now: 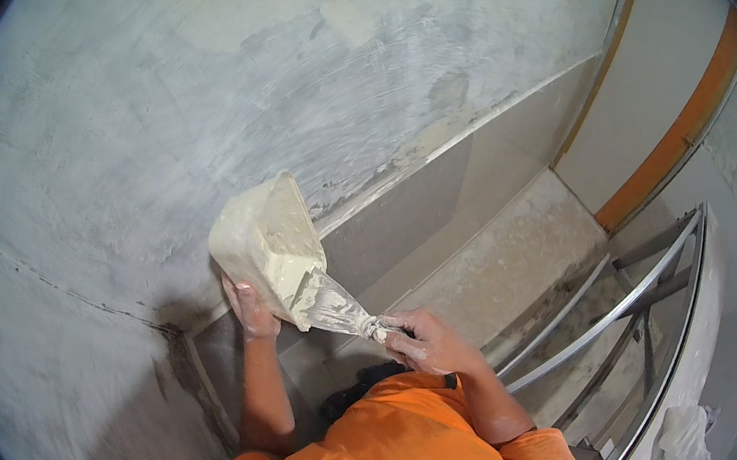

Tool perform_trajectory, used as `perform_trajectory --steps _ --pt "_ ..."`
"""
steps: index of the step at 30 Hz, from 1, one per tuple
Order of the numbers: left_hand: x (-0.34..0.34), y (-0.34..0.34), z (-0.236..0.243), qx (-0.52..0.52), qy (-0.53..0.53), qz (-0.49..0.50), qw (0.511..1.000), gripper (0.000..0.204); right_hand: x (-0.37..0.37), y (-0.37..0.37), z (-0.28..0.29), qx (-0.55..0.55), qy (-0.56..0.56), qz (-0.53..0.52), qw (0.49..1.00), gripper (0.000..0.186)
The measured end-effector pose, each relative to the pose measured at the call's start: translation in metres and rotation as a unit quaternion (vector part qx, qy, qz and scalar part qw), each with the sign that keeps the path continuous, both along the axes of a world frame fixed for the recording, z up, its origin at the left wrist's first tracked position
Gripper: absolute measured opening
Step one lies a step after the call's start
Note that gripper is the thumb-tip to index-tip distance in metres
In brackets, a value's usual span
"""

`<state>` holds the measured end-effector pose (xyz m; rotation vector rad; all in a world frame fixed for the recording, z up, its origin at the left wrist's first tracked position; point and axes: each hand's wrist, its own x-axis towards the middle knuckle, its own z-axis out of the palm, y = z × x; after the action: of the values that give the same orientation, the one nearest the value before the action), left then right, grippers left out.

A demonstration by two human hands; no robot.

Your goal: The person applies plaster to a wall and ceiling using a putty knife, taking the plaster from a plastic container.

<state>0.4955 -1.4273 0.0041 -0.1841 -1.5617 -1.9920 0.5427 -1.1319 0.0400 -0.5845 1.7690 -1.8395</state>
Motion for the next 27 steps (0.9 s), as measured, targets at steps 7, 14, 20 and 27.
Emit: perform_trajectory --steps 7,14,20,27 --pt "0.0 0.01 -0.004 0.056 -0.027 0.026 0.998 0.097 -0.006 0.005 0.003 -0.066 -0.211 0.034 0.975 0.02" --pt "-0.002 0.023 -0.002 0.066 -0.042 0.002 0.997 0.092 -0.036 0.004 -0.037 -0.345 -0.28 -0.007 0.896 0.009" --pt "-0.004 0.025 -0.003 0.097 -0.068 0.011 0.993 0.086 -0.109 0.035 -0.084 -0.224 -0.269 -0.227 0.909 0.012" --pt "-0.011 0.015 -0.014 0.027 -0.028 -0.046 0.998 0.08 -0.19 0.013 -0.086 -0.355 -0.124 -0.675 0.635 0.007"
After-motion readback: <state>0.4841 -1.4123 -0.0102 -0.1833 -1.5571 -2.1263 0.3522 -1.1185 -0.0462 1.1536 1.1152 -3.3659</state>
